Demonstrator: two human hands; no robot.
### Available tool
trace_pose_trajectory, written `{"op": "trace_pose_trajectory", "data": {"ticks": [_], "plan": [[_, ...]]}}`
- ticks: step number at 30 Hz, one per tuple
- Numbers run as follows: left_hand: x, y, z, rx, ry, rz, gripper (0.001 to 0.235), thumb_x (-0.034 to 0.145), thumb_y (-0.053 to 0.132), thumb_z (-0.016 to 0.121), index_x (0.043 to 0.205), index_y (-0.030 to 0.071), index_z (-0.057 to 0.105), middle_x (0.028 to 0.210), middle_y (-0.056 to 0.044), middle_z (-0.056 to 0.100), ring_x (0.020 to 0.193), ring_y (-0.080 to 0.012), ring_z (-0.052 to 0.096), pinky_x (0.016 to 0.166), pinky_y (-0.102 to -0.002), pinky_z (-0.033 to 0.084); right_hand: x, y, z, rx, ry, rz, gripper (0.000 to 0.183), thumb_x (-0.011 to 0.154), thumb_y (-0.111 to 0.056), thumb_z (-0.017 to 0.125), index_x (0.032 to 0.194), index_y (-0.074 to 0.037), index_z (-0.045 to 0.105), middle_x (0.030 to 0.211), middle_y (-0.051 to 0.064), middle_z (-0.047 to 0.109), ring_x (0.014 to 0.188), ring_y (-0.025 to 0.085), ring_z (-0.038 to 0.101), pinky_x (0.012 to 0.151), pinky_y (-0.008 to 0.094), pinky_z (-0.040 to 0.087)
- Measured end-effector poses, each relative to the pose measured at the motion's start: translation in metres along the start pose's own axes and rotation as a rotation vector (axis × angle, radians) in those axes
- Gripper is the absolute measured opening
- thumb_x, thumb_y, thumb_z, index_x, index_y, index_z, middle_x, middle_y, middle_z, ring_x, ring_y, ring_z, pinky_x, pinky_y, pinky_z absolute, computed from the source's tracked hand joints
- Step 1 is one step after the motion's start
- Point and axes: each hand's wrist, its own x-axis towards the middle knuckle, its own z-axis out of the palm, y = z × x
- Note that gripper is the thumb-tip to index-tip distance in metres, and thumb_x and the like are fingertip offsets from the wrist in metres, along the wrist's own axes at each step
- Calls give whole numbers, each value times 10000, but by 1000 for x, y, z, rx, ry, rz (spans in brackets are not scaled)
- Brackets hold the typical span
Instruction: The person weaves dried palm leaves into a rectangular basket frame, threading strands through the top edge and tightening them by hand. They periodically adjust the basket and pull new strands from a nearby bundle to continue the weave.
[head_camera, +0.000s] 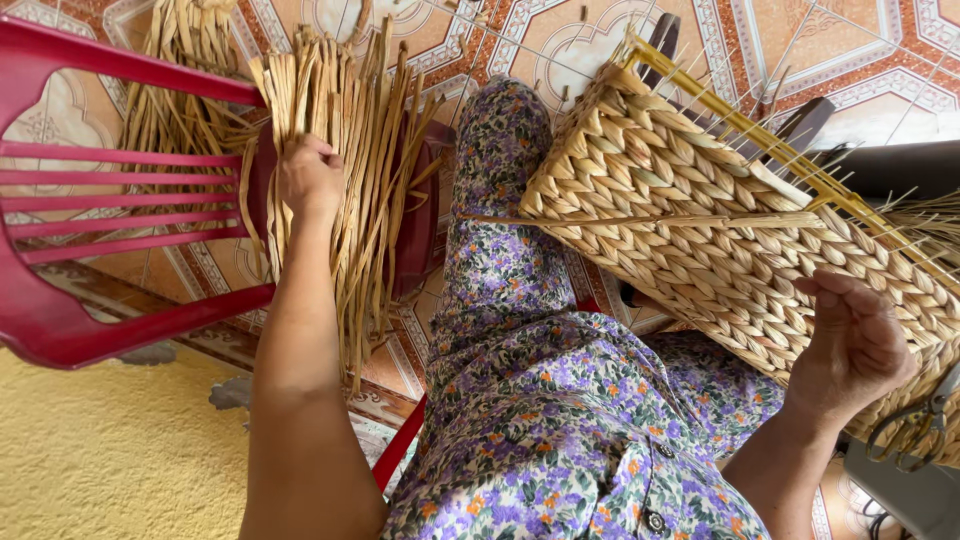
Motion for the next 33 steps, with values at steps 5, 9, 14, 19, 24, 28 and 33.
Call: {"op": "trace_pose_trajectory", "data": {"ticks": [5, 9, 14, 19, 24, 28, 33], "plan": [[6, 27, -46, -856, -297, -172, 61, 988, 140, 584, 1039, 132, 616, 971, -48, 763, 752, -112, 738, 629, -236, 623, 1, -12, 2, 2, -3, 9, 143, 1146, 107, 640, 1223, 3, 699, 1136, 156, 734, 1044, 200, 745, 935, 351, 657], [-19, 89, -116, -795, -183, 184, 168, 1160, 150, 561, 1283, 75, 647, 886, -66, 672, 706, -94, 548, 597, -249, 441, 6, -29, 24, -138, -4, 40, 149, 1141, 174, 606, 1213, 79, 697, 1113, 166, 733, 1017, 192, 745, 905, 310, 624], [-92, 182, -193, -511, -181, 1000, 100, 1072, 115, 701, 1151, 54, 715, 954, -70, 737, 790, -138, 695, 654, -258, 545, -4, -60, 75, -44, -191, 202, 326, 989, 23, 684, 1303, 55, 606, 1080, 117, 712, 970, 151, 704, 857, 264, 589], [-148, 273, -180, -520, -350, 1483, 134, 989, 82, 781, 1104, 52, 718, 925, -58, 715, 809, -148, 699, 693, -198, 611, 5, -78, 105, -134, -305, -4, 254, 940, -115, 786, 1112, -24, 622, 1051, 75, 723, 975, 133, 730, 840, 267, 615], [-181, 320, -150, -681, -338, 1538, 229, 919, 140, 810, 1104, 53, 706, 951, -55, 669, 849, -177, 694, 750, -230, 624, 10, -68, 91, -182, -172, 128, 88, 984, -40, 744, 1033, -18, 674, 973, 70, 722, 886, 124, 696, 772, 272, 579], [-184, 356, -121, -753, -263, 1436, 164, 950, 106, 811, 1060, 93, 690, 952, -40, 635, 832, -166, 679, 733, -217, 631, 37, -47, 57, -558, 78, 38, 52, 1039, -10, 749, 1031, -40, 707, 990, 64, 754, 841, 94, 714, 679, 230, 576], [-188, 385, -102, -754, -261, 1313, 157, 960, 129, 785, 1082, 80, 699, 934, -27, 633, 821, -146, 676, 697, -270, 621, 56, -32, 51, -621, 50, -39, 132, 1018, 21, 756, 1128, -51, 752, 947, 55, 727, 793, 128, 657, 672, 278, 525]]}}
